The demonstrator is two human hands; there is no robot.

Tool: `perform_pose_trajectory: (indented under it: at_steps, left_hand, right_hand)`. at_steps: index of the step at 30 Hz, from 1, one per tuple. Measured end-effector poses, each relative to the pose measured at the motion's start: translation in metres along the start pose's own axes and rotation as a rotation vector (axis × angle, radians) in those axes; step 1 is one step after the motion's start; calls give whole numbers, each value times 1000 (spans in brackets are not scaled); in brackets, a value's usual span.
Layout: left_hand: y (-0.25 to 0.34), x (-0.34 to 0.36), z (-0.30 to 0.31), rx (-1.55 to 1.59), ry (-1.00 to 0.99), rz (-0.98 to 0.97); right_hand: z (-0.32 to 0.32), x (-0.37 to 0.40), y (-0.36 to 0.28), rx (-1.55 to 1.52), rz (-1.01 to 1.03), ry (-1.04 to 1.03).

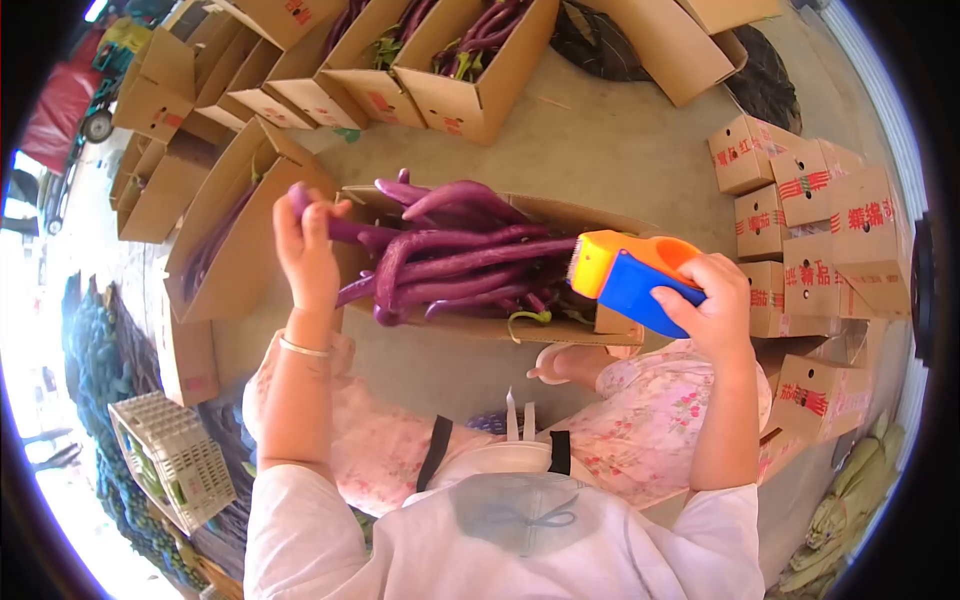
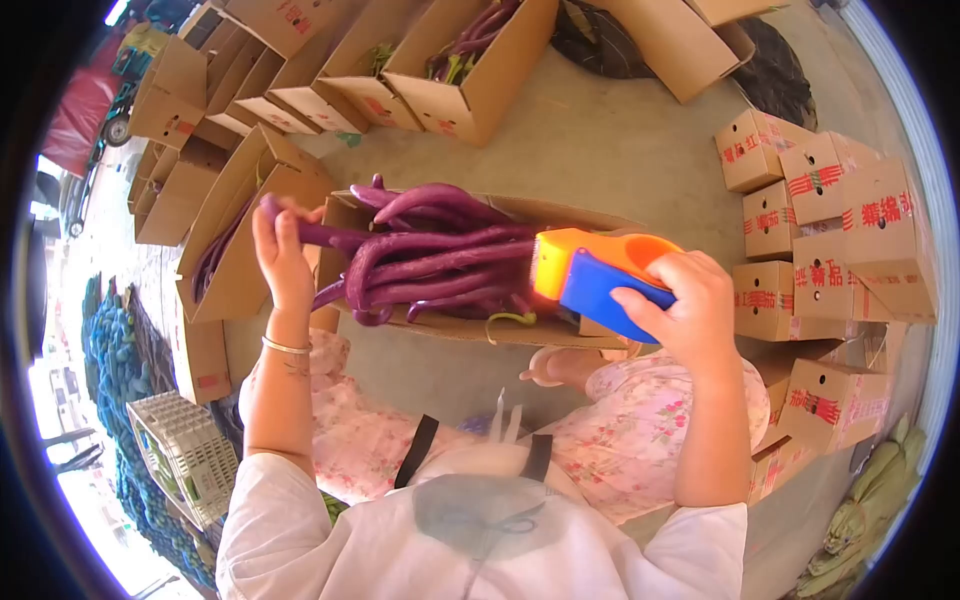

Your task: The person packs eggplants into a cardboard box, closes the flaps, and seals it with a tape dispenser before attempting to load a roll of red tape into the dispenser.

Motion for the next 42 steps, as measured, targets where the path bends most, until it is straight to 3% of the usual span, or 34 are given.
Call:
perform_pose_trajectory:
  at_steps: [2, 5, 7, 9, 12, 14, 16, 17, 19, 22, 23, 25, 27, 28, 30, 32, 35, 37, 39, 41, 42]
  left_hand:
    - [12, -2, -36, -233, -300, 240]
    - [29, -18, -9, -549, -379, 329]
    - [28, -21, -11, -496, -335, 191]
    - [16, -22, -1, -234, -101, 398]
    - [62, -27, -4, -141, -8, 202]
    - [73, -26, 2, -170, 52, 118]
    - [62, -47, 16, -292, -27, 403]
    - [70, -54, 21, -276, -22, 368]
    - [106, -54, 34, -151, 205, 213]
    - [149, -49, 65, 122, 239, 89]
    - [165, -45, 80, 176, 259, 66]
    - [200, -32, 102, 143, 168, 3]
    - [219, -24, 142, 172, 119, -38]
    - [230, -19, 156, 204, 45, -47]
    - [241, -10, 179, 243, 202, -27]
    - [255, -6, 220, 478, -163, 93]
    - [255, 18, 238, 629, -213, 79]
    - [250, 34, 252, 681, -122, 91]
    - [236, 46, 249, 800, -154, 174]
    - [216, 56, 244, 813, -101, 169]
    - [204, 59, 237, 831, -85, 161]
  right_hand:
    - [19, 1, 3, 41, -31, 17]
    - [-4, 9, 2, -22, -82, 85]
    - [2, 1, 1, 6, -43, 85]
    - [5, 8, 0, 51, -17, 89]
    - [7, 2, 1, 21, -71, 78]
    - [7, 9, 7, 12, -214, 40]
    - [10, 19, 21, 47, -280, 52]
    - [13, 18, 32, 68, -334, 67]
    - [22, 25, 49, 22, -408, 124]
    - [24, 52, 90, 89, -736, 99]
    - [17, 63, 107, 98, -725, 113]
    - [-13, 94, 137, 319, -747, -138]
    - [-50, 120, 155, 347, -785, -433]
    - [-64, 133, 164, 349, -784, -453]
    - [-95, 162, 183, 345, -829, -687]
    - [-109, 179, 189, 372, -825, -845]
    - [-120, 186, 217, 430, -798, -981]
    - [-109, 156, 213, 431, -830, -614]
    - [-90, 93, 169, 361, -499, -143]
    - [-92, 26, 75, 173, -207, 20]
    - [-105, 2, 32, 36, -69, -11]
Point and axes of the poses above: each hand's wrist, its own x-axis away from the middle knuckle, its own z-axis out of the back of the hand, y = z × x, the point moved 3 cm from there along -x, towards the middle knuckle, and after that the axes turned 7 degrees about z, right-handed, at the moved point
